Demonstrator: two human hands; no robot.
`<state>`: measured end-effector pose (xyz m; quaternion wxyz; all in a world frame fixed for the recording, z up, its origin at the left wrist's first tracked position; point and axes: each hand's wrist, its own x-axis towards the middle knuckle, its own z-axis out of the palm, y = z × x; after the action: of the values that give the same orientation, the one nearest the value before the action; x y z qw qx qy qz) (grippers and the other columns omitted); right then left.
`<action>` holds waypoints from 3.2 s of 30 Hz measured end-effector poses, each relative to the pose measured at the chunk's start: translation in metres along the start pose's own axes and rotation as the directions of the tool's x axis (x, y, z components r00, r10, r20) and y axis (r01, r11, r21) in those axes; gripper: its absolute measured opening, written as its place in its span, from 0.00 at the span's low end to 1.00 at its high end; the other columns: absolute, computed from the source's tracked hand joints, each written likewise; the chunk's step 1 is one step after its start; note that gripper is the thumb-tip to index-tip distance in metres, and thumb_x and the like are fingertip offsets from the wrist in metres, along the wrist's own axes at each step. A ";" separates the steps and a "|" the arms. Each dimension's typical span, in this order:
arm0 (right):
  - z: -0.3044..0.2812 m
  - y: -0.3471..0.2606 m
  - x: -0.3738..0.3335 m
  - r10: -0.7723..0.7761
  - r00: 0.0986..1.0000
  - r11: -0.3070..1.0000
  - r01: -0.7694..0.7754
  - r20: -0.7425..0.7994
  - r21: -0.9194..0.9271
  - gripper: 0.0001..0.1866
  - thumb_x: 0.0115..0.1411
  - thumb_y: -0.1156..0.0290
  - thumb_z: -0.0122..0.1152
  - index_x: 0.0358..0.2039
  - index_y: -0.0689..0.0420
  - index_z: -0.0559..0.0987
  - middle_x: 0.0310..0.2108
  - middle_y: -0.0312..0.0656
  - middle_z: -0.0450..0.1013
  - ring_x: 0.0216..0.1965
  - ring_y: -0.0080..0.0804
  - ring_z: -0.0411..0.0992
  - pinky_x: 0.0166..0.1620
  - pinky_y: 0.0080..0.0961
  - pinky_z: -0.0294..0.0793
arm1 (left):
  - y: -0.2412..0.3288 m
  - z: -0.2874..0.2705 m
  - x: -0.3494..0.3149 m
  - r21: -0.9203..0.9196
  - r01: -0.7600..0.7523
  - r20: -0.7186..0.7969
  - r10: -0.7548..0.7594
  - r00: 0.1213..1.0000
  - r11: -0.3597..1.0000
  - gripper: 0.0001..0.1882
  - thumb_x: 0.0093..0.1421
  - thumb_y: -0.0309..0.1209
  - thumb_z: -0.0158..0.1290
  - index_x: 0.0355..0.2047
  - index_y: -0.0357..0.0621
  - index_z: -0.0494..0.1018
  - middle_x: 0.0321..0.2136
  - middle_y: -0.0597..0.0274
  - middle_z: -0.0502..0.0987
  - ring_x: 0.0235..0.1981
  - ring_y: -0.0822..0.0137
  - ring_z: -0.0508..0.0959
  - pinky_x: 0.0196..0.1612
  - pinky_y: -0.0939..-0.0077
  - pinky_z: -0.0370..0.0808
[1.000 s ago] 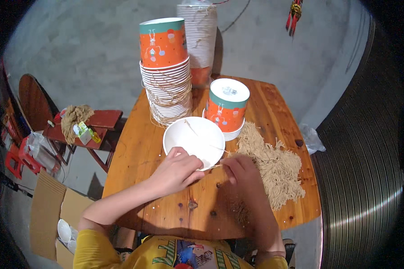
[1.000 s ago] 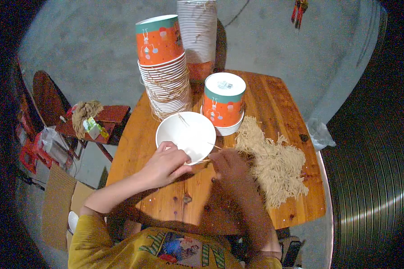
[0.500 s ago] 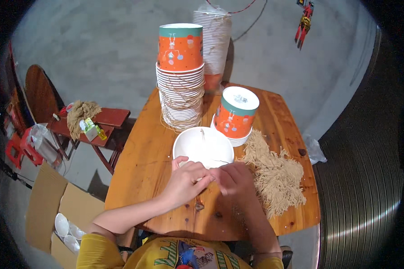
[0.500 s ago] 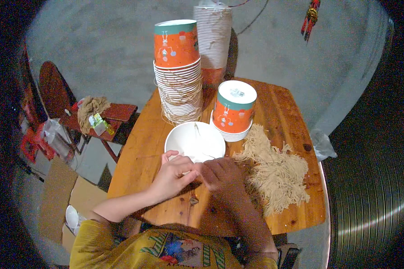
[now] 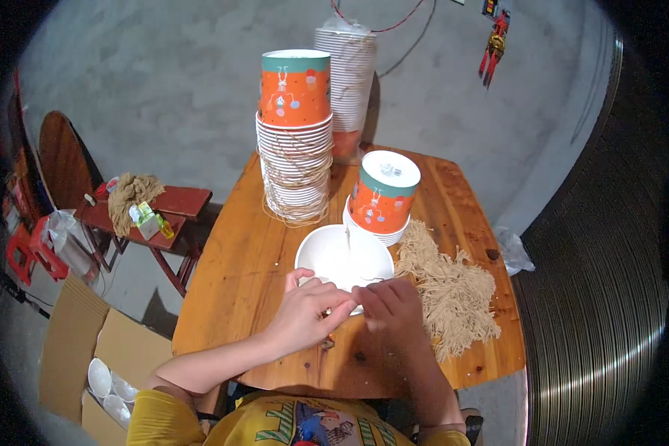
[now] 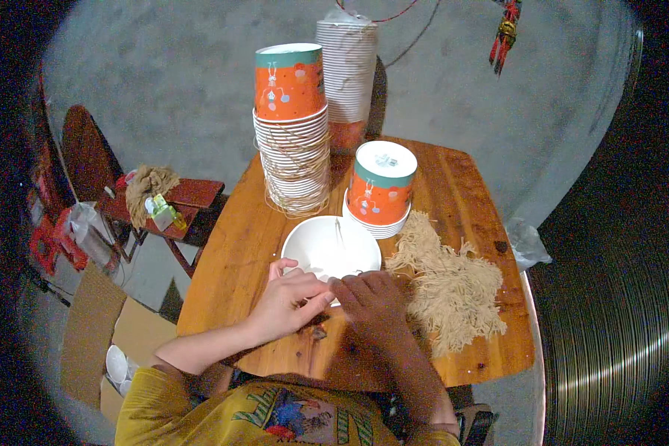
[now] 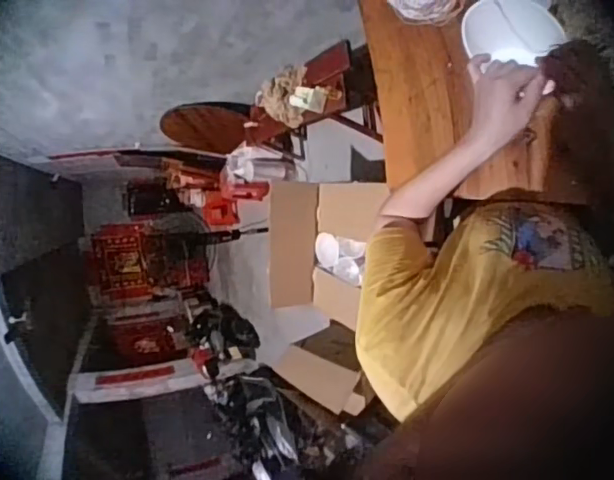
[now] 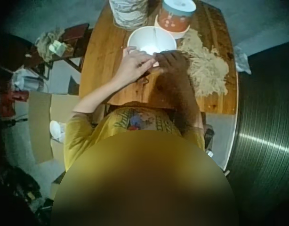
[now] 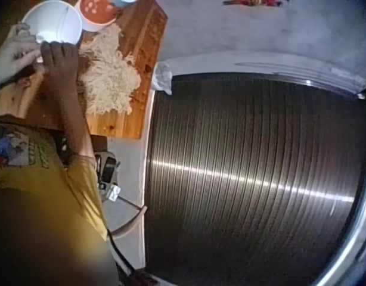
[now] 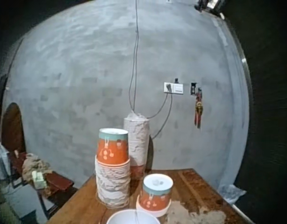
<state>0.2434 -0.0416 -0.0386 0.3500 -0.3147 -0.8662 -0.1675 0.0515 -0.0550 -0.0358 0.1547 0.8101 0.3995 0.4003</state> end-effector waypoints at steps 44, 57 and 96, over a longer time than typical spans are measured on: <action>0.106 0.165 0.263 0.524 0.653 -0.055 -0.615 0.547 0.787 0.14 0.63 0.58 0.53 0.31 0.57 0.75 0.25 0.34 0.73 0.23 0.17 0.70 0.21 0.12 0.68 | -0.147 -0.217 0.279 0.206 -0.185 -0.391 0.254 0.885 0.961 0.31 0.56 0.46 0.54 0.57 0.50 0.62 0.57 0.49 0.57 0.59 0.52 0.62 0.59 0.61 0.63; 0.051 0.189 0.123 0.409 0.847 0.905 -0.424 0.339 -0.035 0.30 0.49 0.46 0.63 0.49 0.48 0.73 0.54 0.47 0.65 0.60 0.51 0.56 0.62 0.44 0.53 | -0.128 -0.099 0.196 0.080 -0.188 -0.702 0.189 0.686 0.979 0.16 0.61 0.28 0.48 0.49 0.40 0.67 0.51 0.51 0.63 0.48 0.58 0.70 0.51 0.67 0.68; -0.012 0.124 -0.056 0.669 0.736 0.539 -0.579 0.108 0.612 0.09 0.58 0.66 0.53 0.26 0.58 0.75 0.29 0.43 0.68 0.35 0.36 0.66 0.41 0.32 0.66 | 0.006 -0.016 0.120 -0.639 -0.058 -0.136 -0.039 0.990 0.767 0.15 0.65 0.31 0.45 0.50 0.39 0.65 0.36 0.68 0.75 0.35 0.79 0.74 0.37 0.82 0.71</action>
<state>0.3625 0.0207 -0.0613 0.5272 -0.4600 -0.6746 0.2351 0.0859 0.0326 0.0409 0.3913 0.6801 0.2446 0.5697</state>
